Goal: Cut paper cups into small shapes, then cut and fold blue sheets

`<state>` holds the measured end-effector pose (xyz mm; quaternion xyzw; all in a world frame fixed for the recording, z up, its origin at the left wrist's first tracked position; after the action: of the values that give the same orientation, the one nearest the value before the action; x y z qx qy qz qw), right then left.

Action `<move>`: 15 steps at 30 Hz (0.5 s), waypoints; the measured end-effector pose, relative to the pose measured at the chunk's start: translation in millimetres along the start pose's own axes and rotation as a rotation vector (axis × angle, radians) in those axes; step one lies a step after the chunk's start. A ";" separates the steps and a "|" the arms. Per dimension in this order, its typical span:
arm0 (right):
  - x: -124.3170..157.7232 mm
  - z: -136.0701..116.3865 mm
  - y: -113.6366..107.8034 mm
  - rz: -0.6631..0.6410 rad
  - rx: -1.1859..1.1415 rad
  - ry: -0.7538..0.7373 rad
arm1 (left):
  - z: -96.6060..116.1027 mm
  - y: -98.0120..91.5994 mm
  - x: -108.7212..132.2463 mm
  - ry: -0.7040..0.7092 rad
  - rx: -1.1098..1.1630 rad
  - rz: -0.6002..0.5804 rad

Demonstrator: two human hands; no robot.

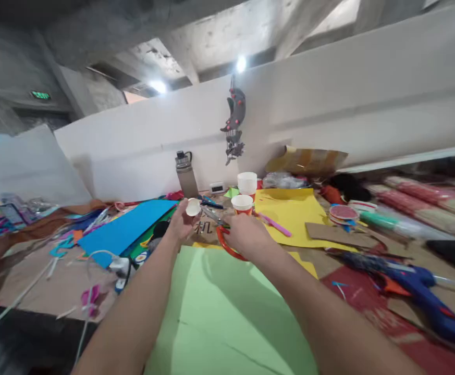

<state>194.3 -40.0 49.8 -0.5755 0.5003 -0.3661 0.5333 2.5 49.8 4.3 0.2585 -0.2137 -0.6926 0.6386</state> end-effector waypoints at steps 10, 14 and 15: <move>0.4 1.5 0.6 0.005 -0.021 0.001 | 0.4 6.3 2.6 0.007 -0.010 -0.065; -0.6 3.4 2.2 0.014 -0.033 0.010 | 1.2 8.6 3.7 0.009 -0.003 -0.077; -0.9 4.3 2.8 0.019 -0.044 0.017 | 1.7 9.3 3.8 0.008 0.004 -0.083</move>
<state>197.7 -37.9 46.4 -0.5790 0.5183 -0.3547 0.5199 8.5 45.0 11.1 0.2711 -0.2017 -0.7171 0.6096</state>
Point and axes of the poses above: each hand's wrist, its own x-axis away from the middle knuckle, its own y-axis out of the palm, z = x × y, the point moved 5 cm from there along -x, towards the middle knuckle, and after that the axes turned 2 degrees about x, right-handed, at the moved point
